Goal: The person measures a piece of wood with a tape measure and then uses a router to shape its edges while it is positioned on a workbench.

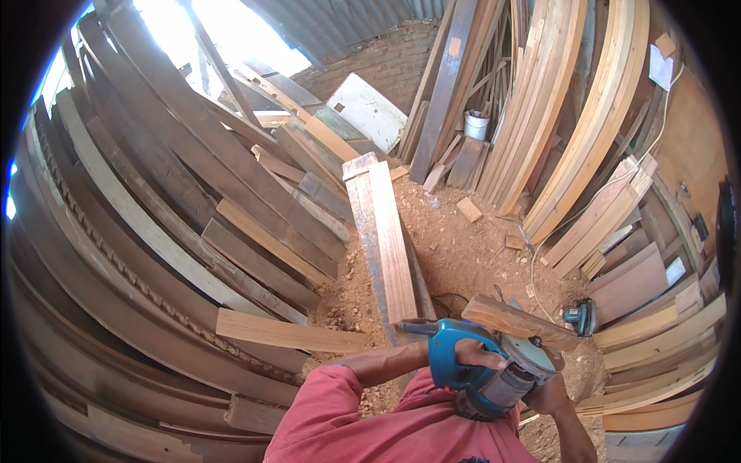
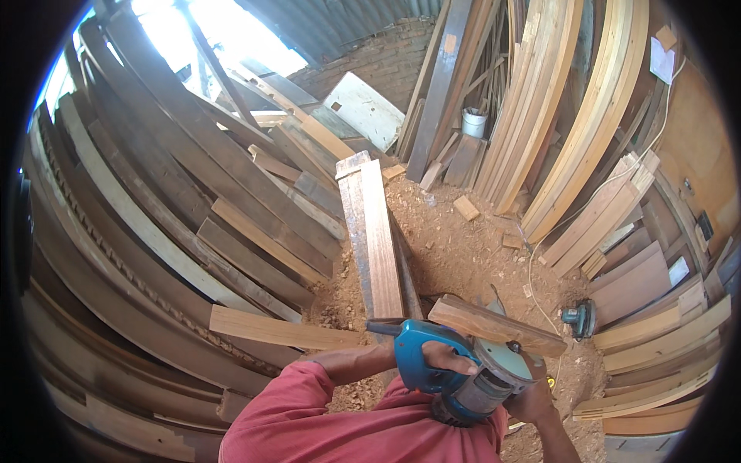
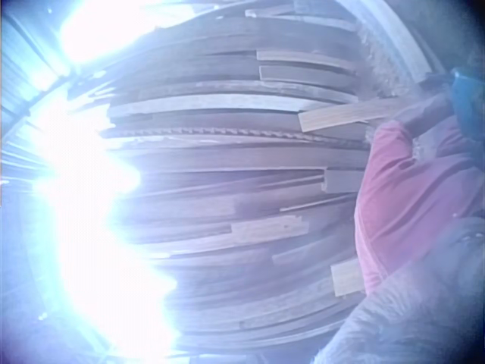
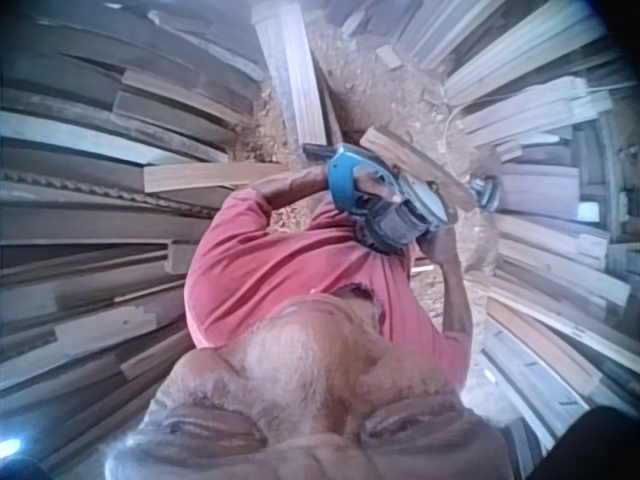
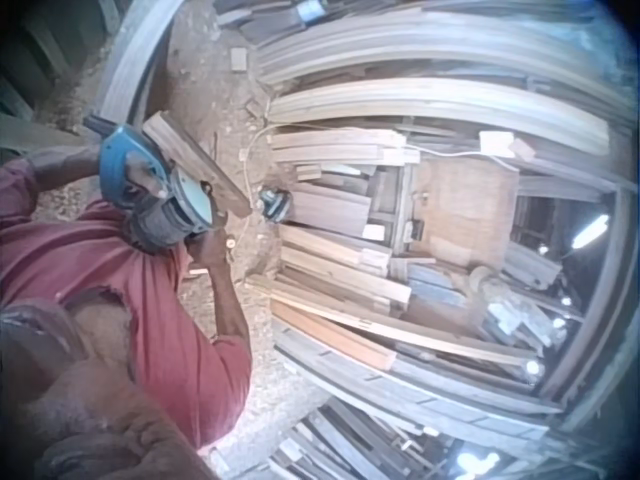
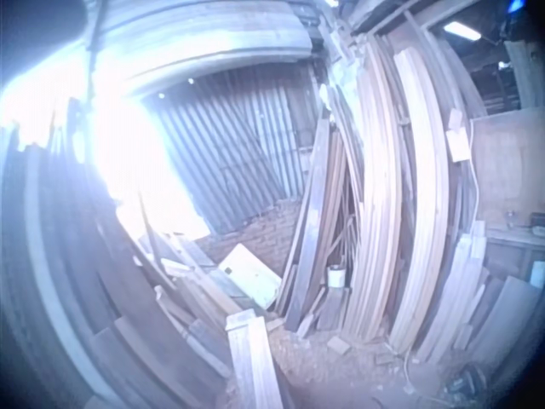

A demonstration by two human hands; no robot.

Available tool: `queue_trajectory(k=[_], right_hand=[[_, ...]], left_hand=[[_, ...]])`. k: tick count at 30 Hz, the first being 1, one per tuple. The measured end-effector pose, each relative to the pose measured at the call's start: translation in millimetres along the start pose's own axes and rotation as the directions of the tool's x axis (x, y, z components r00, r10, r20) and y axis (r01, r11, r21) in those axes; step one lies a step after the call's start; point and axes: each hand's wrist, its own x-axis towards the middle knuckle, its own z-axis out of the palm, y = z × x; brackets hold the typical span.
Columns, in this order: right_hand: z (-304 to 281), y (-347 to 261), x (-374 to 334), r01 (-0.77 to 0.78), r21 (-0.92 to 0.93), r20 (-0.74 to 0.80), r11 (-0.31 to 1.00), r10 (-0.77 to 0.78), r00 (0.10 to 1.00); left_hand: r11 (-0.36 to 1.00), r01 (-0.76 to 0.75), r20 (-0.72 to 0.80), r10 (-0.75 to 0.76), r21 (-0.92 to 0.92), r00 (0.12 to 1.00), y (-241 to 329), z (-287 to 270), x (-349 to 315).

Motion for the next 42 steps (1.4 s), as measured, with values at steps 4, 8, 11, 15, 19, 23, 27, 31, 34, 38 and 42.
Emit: queue_trajectory(k=[4,8,11,15,19,23,27,31,34,38,42], right_hand=[[-2,16,-10,-0.221,0.075,-0.037,0.972,0.224,0.974],[20,18,-10,-0.557,0.527,-0.071,0.642,0.687,0.724],[61,74,-78,-0.698,0.488,0.026,0.524,0.791,0.612],[56,31,-40,-0.635,0.6,0.34,0.486,0.563,0.753],[87,40,51,-0.454,0.874,0.323,0.174,0.491,0.809],[110,75,123,-0.266,0.849,0.505,-0.456,0.553,0.663],[122,100,169,-0.074,0.824,0.496,-0.562,0.652,0.574],[116,141,198,-0.062,0.795,0.548,-0.604,0.669,0.502],[99,172,219,-0.072,0.753,0.601,-0.654,0.638,0.481],[95,228,253,-0.091,0.696,0.694,-0.712,0.635,0.34],[100,267,317,0.064,0.824,0.528,-0.564,0.803,0.275]], left_hand=[[0.995,0.077,0.138,-0.084,0.059,0.987,-7,-14,21],[0.643,0.179,0.029,-0.236,-0.744,0.971,-87,2,4],[0.244,-0.059,-0.112,-0.208,-0.968,0.972,-80,14,36],[0.27,-0.135,-0.223,-0.326,-0.953,0.919,-125,14,74],[0.301,-0.19,-0.316,-0.455,-0.934,0.833,-155,9,114],[0.283,-0.243,-0.365,-0.549,-0.928,0.752,-161,0,129],[0.282,-0.252,-0.377,-0.643,-0.926,0.666,-178,-6,152],[0.28,-0.259,-0.381,-0.706,-0.925,0.597,-209,-8,188],[0.308,-0.277,-0.412,-0.737,-0.91,0.536,-231,-5,213],[0.454,-0.24,-0.514,-0.746,-0.858,0.424,-268,18,246],[0.609,-0.02,-0.566,-0.723,-0.793,0.395,-282,73,247]])
